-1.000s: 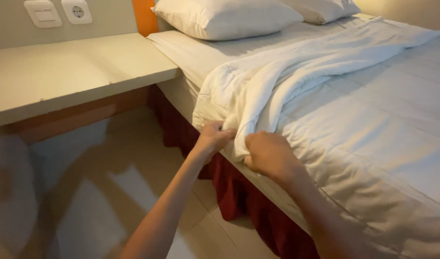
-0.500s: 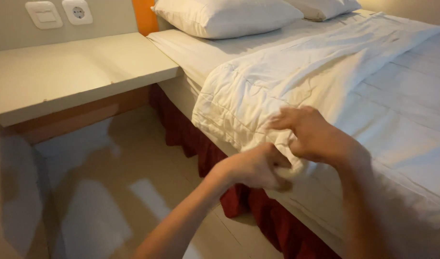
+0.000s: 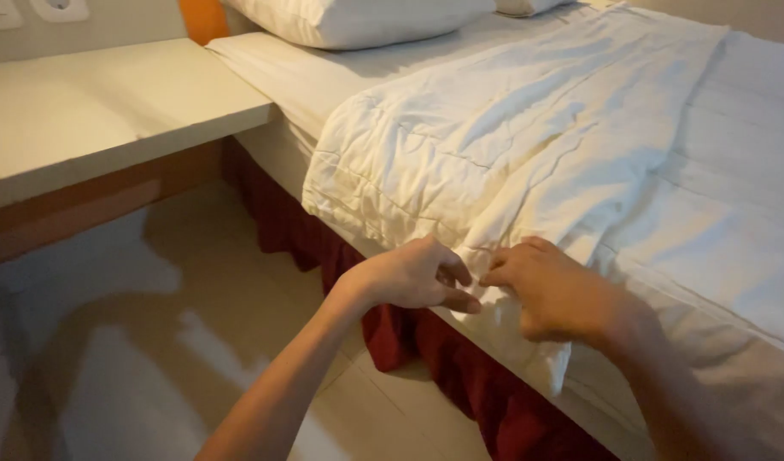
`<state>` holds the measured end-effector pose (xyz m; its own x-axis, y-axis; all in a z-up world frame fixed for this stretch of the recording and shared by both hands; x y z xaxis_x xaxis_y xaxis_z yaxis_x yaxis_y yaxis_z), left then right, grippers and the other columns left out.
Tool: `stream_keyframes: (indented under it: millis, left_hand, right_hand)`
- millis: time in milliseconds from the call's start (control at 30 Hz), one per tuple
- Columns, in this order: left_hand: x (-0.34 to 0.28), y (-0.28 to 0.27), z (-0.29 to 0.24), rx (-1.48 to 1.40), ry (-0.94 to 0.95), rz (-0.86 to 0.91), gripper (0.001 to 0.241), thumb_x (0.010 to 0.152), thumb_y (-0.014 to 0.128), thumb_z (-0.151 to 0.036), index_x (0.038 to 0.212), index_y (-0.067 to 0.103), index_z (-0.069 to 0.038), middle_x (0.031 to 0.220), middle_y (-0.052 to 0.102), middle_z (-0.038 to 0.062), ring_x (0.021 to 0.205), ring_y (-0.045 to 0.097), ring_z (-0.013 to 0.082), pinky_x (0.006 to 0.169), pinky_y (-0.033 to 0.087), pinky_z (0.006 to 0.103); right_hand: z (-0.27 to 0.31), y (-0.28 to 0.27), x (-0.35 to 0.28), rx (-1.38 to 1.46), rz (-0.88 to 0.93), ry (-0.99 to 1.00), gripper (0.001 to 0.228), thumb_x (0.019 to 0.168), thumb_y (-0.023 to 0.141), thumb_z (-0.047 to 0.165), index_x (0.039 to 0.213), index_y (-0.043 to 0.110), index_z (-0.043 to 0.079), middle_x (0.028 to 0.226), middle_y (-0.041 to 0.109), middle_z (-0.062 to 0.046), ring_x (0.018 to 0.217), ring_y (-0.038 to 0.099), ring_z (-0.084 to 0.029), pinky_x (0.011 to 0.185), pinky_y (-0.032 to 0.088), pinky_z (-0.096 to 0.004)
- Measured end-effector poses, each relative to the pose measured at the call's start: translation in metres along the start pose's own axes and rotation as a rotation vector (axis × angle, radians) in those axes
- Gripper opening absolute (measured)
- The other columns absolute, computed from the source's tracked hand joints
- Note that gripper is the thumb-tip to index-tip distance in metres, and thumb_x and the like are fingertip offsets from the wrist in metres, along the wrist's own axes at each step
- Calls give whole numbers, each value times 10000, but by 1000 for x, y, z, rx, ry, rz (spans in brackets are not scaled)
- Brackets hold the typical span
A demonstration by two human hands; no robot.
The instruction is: The person wipes an orange table with a cloth, moving a tray of dishes and a water pitcher aside. They then move to a bed, smooth the white sheets, fold the duvet, and arrange the pillows.
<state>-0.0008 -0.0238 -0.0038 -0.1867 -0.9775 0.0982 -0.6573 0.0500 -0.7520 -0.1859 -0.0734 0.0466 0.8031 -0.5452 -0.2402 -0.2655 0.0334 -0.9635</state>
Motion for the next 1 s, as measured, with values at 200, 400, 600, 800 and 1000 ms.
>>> stream_keyframes:
  millis: [200, 400, 600, 800, 1000]
  left_hand:
    - [17, 4, 23, 73, -96, -176, 416, 820, 767, -428, 1055, 783, -85, 985, 798, 106, 882, 768, 256, 802, 589, 384]
    - [14, -15, 61, 243, -448, -449, 505, 896, 780, -409, 1176, 669, -3, 1050, 746, 193, 948, 711, 354, 809, 558, 477]
    - [14, 1, 159, 1052, -321, -762, 785, 726, 824, -168, 1430, 497, -48, 1185, 655, 136, 984, 673, 312, 763, 546, 410]
    - [-3, -5, 143, 1040, -284, -718, 766, 716, 833, -202, 1403, 514, -88, 1194, 642, 111, 1064, 640, 300, 804, 529, 417]
    - [7, 16, 138, 1043, 66, -939, 601, 752, 785, -342, 1250, 646, -36, 1137, 685, 141, 1037, 655, 293, 856, 540, 434]
  right_hand:
    - [-24, 54, -33, -139, -711, 89, 671, 663, 657, -37, 1310, 629, 136, 1306, 568, -148, 1233, 581, -340, 1034, 502, -520]
    - [-20, 66, -36, 232, -699, 579, 793, 942, 683, 492, 1562, 401, 86, 1171, 668, -309, 983, 706, -450, 772, 594, -525]
    - [-6, 74, -38, 322, -557, 477, 541, 999, 522, 353, 1502, 442, 167, 856, 728, -293, 837, 714, -484, 743, 570, -574]
    - [-5, 111, -31, 182, -512, 418, 267, 968, 525, 285, 1197, 620, 185, 931, 768, -143, 813, 742, -407, 731, 581, -544]
    - [15, 86, -42, 34, -502, 461, 268, 969, 542, 296, 1197, 643, 197, 848, 747, -109, 768, 732, -376, 687, 581, -512]
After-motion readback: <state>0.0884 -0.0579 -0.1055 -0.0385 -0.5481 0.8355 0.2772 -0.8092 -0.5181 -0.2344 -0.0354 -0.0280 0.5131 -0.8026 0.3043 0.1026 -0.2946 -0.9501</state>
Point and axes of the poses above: each hand's wrist, its own x-axis towards the middle knuckle, its own y-axis out of the palm, z = x × y, the point moved 2 cm from there along x, towards the middle knuckle
